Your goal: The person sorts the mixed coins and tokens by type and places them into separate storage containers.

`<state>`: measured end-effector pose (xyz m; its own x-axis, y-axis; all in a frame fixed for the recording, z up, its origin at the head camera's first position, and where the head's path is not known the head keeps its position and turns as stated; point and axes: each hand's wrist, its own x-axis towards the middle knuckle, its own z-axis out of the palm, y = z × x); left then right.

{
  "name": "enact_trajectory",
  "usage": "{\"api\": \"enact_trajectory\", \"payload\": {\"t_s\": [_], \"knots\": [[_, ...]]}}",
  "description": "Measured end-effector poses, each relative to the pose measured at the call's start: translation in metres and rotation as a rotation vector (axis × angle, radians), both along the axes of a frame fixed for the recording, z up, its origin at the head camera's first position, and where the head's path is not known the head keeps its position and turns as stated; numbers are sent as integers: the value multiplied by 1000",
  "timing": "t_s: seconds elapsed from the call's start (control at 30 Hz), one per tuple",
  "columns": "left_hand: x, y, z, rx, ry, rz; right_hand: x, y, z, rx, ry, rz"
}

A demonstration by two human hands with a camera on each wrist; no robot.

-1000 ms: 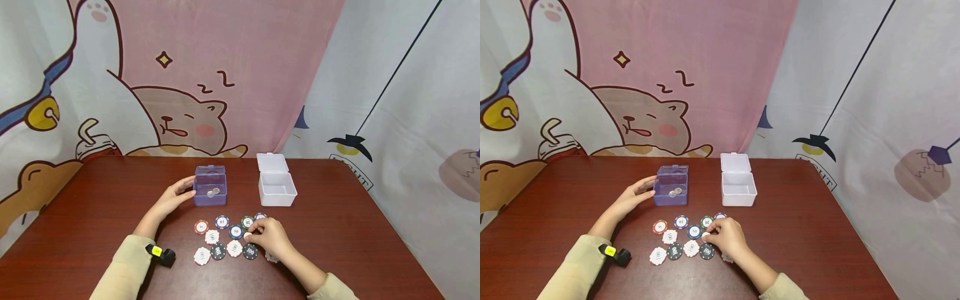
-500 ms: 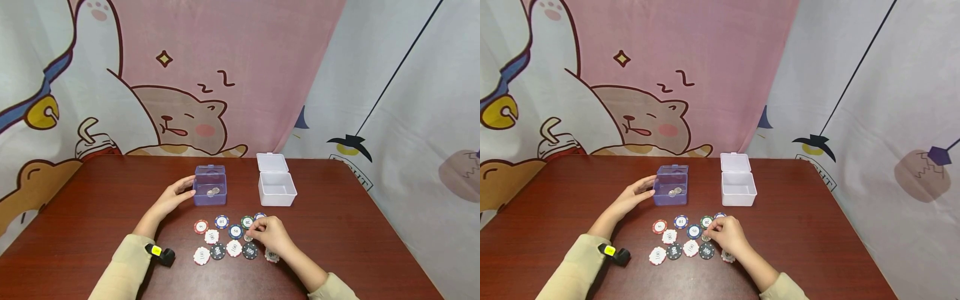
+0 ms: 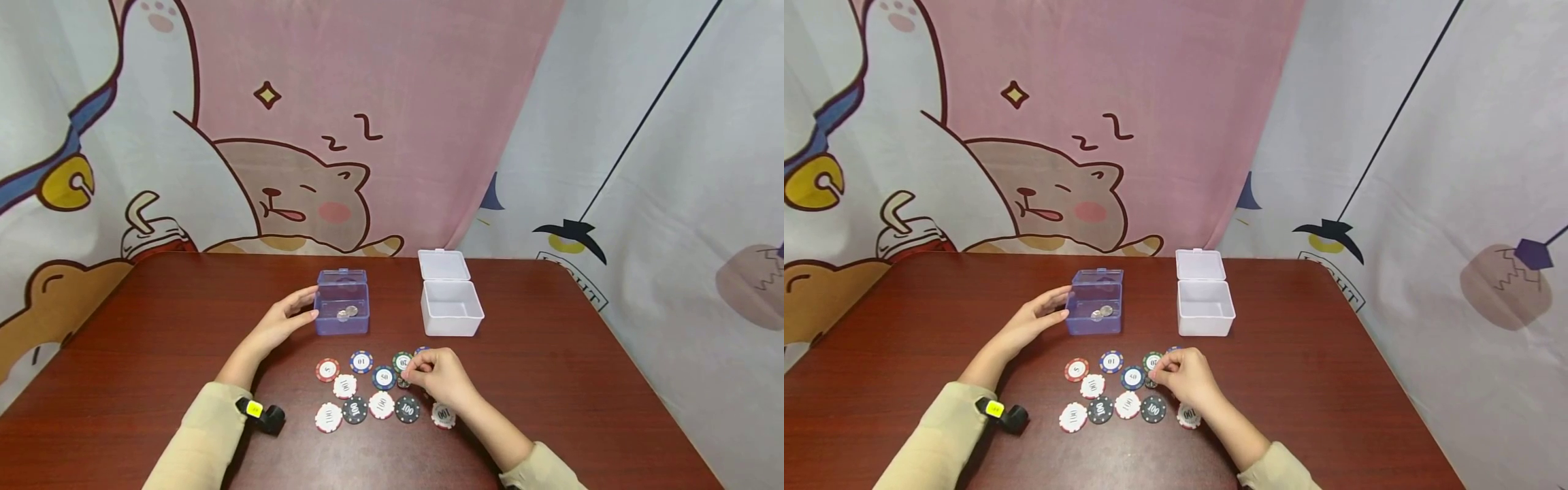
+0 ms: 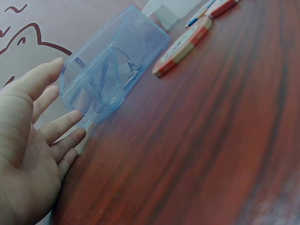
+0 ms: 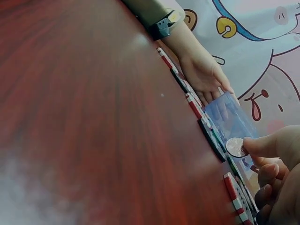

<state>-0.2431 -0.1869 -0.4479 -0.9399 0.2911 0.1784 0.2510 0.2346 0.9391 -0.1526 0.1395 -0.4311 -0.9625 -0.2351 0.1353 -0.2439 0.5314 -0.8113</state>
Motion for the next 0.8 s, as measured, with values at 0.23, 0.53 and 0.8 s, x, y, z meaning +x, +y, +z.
{"api": "enact_trajectory", "payload": {"t_s": [0.23,0.53,0.8], "knots": [[1,0,1,11,1,1,-4,-5,4,-92,-44,-2],[4,1,6,-4,-6,4,-12,-16,15,-125,-53,-55],[18,7,29,-16,-17,-9,-18,-24,21,-135,-36,-87]]}}
